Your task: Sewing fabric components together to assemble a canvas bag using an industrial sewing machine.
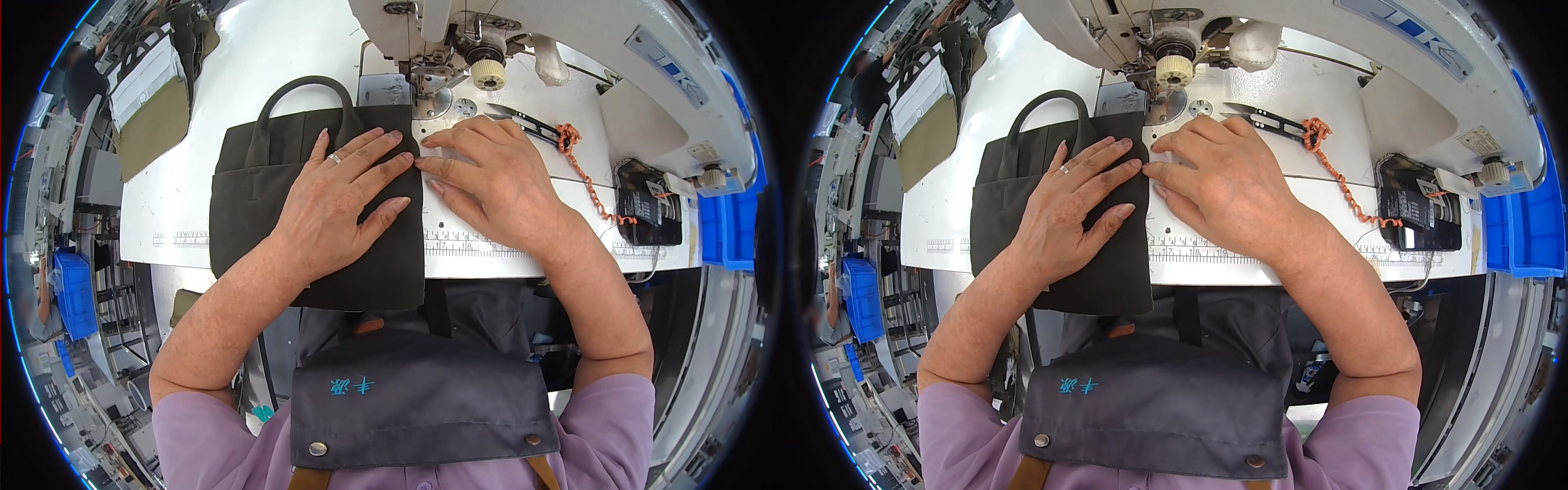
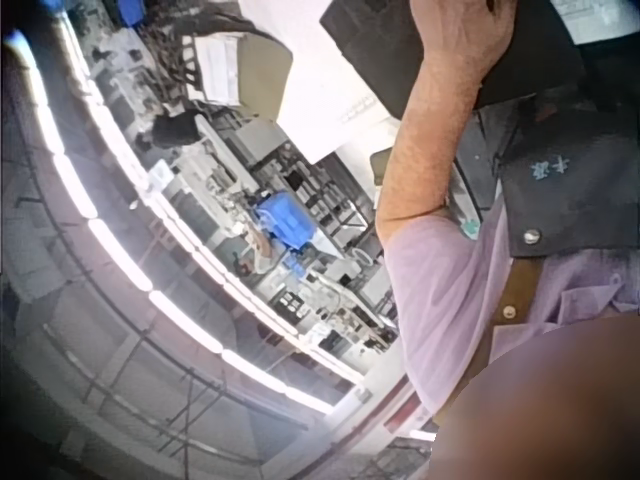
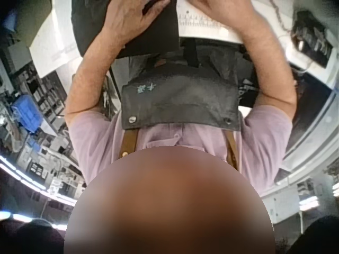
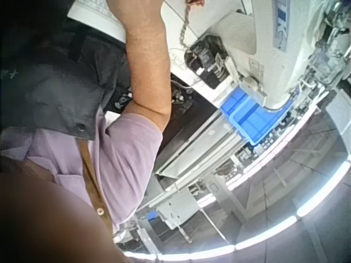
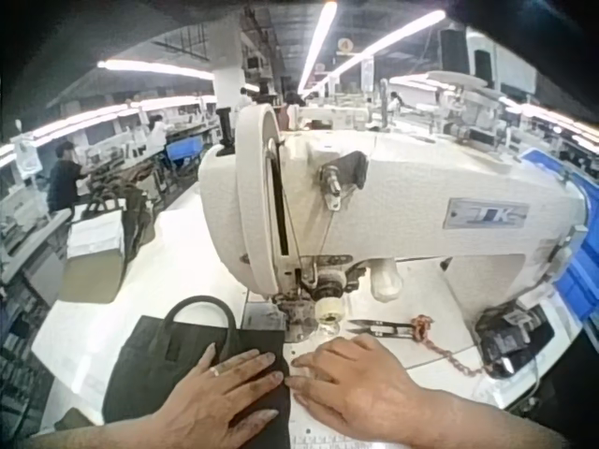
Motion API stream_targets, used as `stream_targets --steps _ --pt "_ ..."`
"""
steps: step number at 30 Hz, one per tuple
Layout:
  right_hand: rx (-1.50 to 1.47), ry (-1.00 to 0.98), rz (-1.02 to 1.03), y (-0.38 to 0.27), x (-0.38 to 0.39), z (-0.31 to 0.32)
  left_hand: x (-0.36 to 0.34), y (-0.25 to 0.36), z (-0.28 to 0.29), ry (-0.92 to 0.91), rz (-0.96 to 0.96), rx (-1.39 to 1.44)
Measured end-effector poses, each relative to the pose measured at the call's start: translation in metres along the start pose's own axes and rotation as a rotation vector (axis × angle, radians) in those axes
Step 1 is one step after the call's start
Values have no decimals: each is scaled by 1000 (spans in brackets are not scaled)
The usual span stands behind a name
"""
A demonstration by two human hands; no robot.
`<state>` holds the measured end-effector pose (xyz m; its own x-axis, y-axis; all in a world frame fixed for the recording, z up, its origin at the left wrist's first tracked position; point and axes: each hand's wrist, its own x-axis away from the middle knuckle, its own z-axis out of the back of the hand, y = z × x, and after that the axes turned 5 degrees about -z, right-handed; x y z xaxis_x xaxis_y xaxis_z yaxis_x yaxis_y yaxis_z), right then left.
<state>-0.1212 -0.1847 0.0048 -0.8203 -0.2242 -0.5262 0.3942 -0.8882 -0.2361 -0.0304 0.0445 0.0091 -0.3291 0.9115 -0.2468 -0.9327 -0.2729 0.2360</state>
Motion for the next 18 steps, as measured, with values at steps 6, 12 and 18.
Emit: stream_targets --steps 6,12,18 --pt "124 -18 -45 0 -7 -2 -14 -14 -1 18 11 0" --pt "250 -57 -126 5 -14 -5 -35 -33 -9 94 -17 10" --pt "251 -104 -222 7 -16 -5 -48 -46 -12 126 -33 5"
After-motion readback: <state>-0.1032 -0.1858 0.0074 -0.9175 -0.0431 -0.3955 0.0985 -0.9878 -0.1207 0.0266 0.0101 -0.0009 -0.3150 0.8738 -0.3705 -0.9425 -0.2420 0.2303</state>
